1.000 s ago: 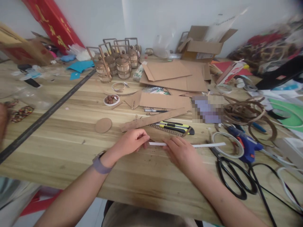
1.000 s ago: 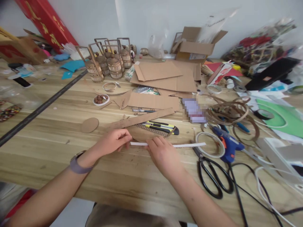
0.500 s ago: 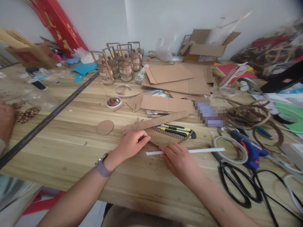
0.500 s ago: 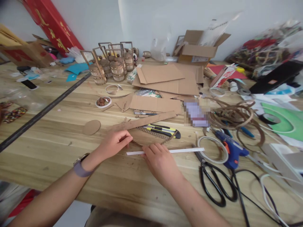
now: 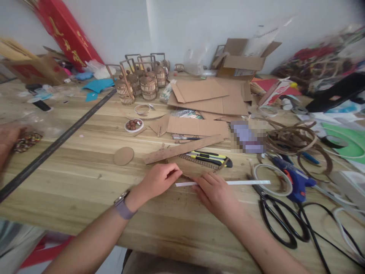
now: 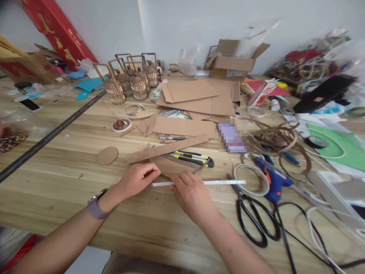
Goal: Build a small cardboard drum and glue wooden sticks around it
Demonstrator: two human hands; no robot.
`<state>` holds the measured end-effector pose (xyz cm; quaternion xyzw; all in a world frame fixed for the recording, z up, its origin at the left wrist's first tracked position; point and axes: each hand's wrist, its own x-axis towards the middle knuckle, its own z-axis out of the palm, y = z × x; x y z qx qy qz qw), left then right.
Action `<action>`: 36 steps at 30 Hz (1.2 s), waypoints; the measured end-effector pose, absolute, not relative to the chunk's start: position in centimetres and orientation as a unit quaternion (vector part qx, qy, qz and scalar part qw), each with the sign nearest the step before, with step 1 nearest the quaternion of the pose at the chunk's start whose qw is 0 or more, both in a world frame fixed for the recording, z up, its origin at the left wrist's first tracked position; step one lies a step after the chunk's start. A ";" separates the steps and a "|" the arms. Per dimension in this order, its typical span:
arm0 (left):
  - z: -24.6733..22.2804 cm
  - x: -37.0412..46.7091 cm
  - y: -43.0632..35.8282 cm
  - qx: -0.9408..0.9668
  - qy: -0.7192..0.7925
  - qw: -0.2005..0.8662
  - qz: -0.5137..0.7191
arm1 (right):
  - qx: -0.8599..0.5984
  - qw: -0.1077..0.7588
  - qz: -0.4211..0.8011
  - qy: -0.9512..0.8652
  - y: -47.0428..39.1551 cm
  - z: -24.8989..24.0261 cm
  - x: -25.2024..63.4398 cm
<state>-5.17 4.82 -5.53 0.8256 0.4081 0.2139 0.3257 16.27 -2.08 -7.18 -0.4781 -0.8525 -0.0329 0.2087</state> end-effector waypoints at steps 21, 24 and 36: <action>-6.1 -5.2 4.6 0.838 0.385 0.306 0.238 | -0.477 0.209 -0.016 -0.854 -2.1 -7.4 16.1; -6.1 -5.2 4.7 0.837 0.386 0.306 0.239 | -0.473 0.211 -0.016 -0.855 -2.2 -7.5 16.0; -5.5 -5.4 4.3 0.808 0.397 0.374 0.224 | -0.502 0.233 0.001 -0.833 -2.0 -7.3 16.3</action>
